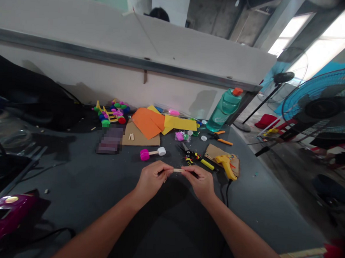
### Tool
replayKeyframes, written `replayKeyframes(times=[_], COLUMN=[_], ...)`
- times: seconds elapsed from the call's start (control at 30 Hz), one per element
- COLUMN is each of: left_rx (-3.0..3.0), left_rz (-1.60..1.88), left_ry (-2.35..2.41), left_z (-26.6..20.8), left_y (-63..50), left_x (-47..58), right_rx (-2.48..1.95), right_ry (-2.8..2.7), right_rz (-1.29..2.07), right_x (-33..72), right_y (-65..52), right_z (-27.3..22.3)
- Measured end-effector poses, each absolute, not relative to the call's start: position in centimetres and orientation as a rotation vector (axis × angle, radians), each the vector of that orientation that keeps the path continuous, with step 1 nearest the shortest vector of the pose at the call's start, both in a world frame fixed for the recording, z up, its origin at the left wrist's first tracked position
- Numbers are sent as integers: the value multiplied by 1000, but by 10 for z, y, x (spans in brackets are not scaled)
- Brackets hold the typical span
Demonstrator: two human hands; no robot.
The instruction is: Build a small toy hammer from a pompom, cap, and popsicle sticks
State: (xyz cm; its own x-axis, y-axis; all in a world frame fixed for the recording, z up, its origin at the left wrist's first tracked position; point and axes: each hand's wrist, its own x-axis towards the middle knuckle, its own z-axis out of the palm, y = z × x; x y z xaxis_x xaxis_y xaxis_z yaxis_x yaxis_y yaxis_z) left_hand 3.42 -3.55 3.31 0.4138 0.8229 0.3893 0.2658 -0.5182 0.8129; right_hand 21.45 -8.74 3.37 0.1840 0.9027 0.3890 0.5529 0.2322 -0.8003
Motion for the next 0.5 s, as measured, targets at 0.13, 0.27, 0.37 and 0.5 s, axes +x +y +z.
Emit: replayKeyframes(times=[0.13,0.27,0.37,0.5], left_rx=[1924,1914,1975,2042], left_rz=[1108,1118,1122,1126], left_ry=[875,848,843,858], left_z=[29,29,30,31], left_y=[-33,-31,-31,-32], left_x=[35,34,33,33], right_rx=[-1451,-1458,-1443,-1431], right_ry=[-1460,-1437,-1438,-1447], right_rz=[434,442,446,452], right_x=[217,219,218,217], right_y=[-87,-86,-86,-86], right_z=[32,30,31,32])
